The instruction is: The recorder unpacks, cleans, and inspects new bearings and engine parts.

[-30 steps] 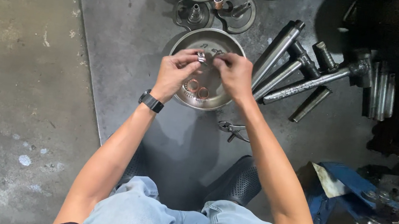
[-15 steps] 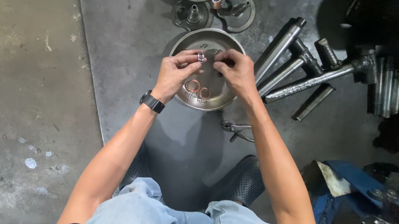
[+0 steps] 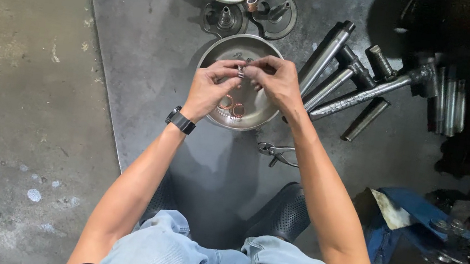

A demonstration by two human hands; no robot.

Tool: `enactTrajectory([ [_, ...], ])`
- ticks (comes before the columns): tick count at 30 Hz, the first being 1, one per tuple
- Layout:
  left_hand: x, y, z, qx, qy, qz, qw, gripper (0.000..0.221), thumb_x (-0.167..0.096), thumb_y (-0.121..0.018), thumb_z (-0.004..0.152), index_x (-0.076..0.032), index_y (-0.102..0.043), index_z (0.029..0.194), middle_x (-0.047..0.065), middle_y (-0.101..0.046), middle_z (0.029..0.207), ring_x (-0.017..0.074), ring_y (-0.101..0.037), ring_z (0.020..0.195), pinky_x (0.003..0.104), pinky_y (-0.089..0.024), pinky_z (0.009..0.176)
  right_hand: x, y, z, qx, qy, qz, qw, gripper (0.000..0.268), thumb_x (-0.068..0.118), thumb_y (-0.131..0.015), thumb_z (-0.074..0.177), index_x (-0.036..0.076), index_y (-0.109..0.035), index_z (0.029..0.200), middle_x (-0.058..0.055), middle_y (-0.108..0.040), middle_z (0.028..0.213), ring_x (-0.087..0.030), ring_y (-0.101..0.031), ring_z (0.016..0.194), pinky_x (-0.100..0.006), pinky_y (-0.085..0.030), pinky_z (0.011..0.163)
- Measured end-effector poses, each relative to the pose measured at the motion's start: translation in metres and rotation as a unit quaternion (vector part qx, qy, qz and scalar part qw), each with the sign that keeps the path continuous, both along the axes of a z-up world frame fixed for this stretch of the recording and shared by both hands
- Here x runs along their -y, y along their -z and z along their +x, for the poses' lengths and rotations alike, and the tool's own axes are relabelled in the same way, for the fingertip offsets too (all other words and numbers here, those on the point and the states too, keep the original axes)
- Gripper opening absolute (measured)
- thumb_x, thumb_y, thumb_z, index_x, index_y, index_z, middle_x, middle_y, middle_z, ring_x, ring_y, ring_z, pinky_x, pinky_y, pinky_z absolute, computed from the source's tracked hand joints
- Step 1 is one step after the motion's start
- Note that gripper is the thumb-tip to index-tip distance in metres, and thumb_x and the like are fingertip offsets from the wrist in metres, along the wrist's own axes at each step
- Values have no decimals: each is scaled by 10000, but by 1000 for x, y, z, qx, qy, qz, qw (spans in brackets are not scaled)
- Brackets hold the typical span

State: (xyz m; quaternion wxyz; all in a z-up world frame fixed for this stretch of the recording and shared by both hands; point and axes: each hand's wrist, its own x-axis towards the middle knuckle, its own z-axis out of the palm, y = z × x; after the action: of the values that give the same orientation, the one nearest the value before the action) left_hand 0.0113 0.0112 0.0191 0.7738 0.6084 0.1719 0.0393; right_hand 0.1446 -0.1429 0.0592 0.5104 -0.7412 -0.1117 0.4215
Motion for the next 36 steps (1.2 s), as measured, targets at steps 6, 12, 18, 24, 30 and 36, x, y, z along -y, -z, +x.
enactTrajectory([
  [6,-14,2,1,-12,-52,-74,996,223,-13,-696,962,65,-730,1167,149,-608,1409,173,-676,1122,319,-651,916,-4,54,-8,491,-179,-53,851,224,8,-729,793,11,-763,1015,-229,-716,1047,-374,-697,950,-430,-569,822],
  [12,-16,10,-6,-27,-73,-125,989,211,-29,-703,966,78,-732,1146,163,-596,1412,189,-688,1111,333,-657,909,-18,66,-14,471,-315,-220,794,306,13,-682,694,-49,-643,992,-235,-689,1027,-381,-690,981,-420,-583,805],
  [18,-9,-3,0,-27,-64,-125,990,213,-22,-723,937,62,-740,1132,162,-623,1379,193,-697,1108,333,-659,926,-4,16,-11,232,-29,27,972,185,47,-777,854,-59,-719,995,-133,-760,879,-218,-744,806,-341,-595,737],
  [24,-4,-8,-2,-18,-40,-71,997,190,-32,-740,925,21,-768,1105,140,-635,1385,181,-693,1117,299,-639,923,-6,1,-12,-6,33,70,997,153,40,-753,888,-32,-745,1022,-67,-747,861,-86,-675,720,-230,-565,643],
  [30,-3,5,-5,22,-7,24,999,188,13,-747,926,25,-785,1110,152,-673,1381,206,-682,1185,297,-585,978,-1,15,-13,-21,39,49,998,175,72,-801,872,-33,-708,978,-59,-743,837,-77,-668,690,-220,-536,578],
  [36,-13,-2,1,-2,-85,-142,986,182,11,-693,954,60,-750,1120,151,-619,1391,218,-694,1144,337,-648,940,-3,30,-22,161,25,-52,985,205,159,-769,910,-14,-779,1018,-123,-762,798,-163,-712,704,-304,-560,635],
])
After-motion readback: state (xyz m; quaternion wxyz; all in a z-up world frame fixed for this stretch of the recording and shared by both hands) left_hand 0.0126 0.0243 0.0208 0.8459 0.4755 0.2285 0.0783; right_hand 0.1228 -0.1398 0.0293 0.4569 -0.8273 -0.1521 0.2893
